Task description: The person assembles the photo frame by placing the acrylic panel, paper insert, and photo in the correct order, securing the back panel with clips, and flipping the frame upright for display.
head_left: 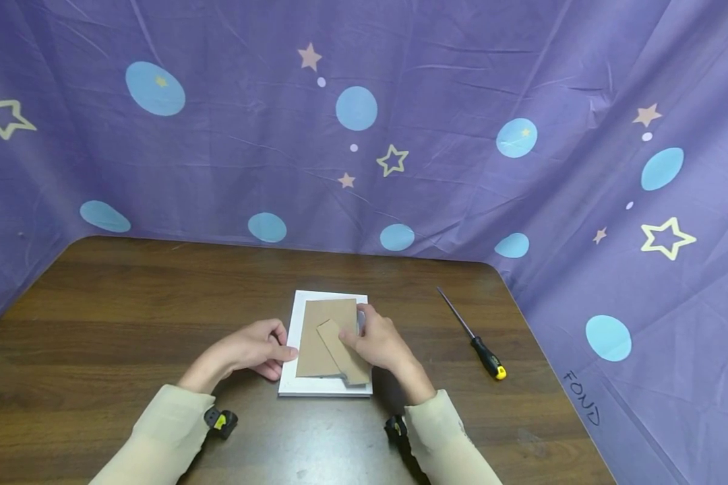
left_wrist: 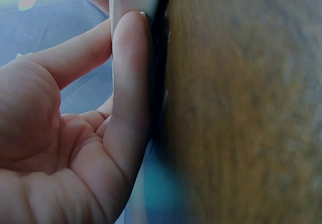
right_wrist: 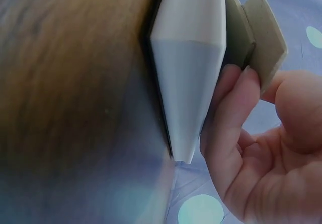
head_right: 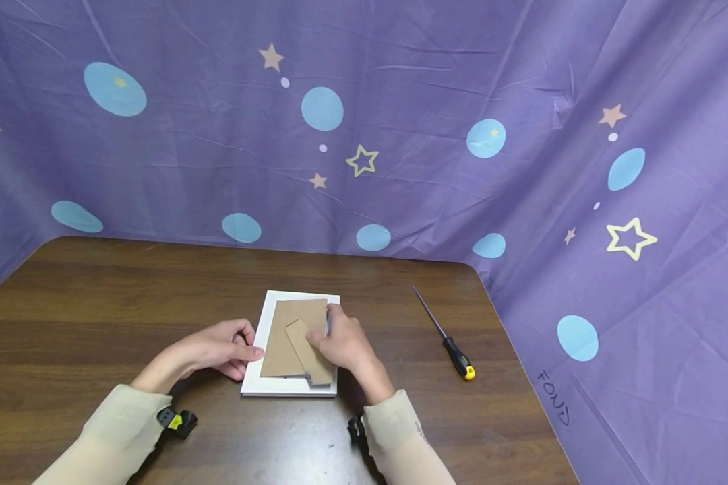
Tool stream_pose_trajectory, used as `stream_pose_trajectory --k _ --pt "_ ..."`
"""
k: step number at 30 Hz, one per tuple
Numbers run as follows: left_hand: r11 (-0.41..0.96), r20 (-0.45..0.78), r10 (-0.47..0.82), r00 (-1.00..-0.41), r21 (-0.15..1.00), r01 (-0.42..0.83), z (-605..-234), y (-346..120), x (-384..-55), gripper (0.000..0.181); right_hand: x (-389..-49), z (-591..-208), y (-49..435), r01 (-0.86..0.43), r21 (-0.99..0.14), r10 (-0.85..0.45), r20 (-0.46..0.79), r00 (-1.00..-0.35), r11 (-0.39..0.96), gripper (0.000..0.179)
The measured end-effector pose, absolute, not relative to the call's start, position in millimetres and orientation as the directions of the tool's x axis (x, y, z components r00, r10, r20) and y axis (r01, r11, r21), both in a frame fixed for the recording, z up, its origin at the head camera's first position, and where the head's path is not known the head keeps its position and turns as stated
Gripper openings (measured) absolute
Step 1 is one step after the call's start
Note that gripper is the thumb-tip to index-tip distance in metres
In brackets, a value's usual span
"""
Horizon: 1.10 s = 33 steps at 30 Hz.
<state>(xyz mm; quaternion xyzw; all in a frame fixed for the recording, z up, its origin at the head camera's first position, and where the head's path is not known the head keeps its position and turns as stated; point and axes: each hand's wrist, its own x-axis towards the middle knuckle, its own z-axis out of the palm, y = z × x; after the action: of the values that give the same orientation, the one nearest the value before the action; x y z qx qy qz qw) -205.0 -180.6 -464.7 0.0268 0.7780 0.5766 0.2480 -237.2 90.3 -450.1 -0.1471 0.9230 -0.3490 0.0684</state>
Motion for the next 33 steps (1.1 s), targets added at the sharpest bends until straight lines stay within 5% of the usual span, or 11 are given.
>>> stream_pose_trajectory --k 33 --pt "0.347 -0.354 0.325 -0.877 0.907 -0.238 -462.8 -180.3 -205.2 0.030 -236.7 -451.3 85.0 -0.231 -0.522 -0.289 -0.031 -0.957 0.821 0.074"
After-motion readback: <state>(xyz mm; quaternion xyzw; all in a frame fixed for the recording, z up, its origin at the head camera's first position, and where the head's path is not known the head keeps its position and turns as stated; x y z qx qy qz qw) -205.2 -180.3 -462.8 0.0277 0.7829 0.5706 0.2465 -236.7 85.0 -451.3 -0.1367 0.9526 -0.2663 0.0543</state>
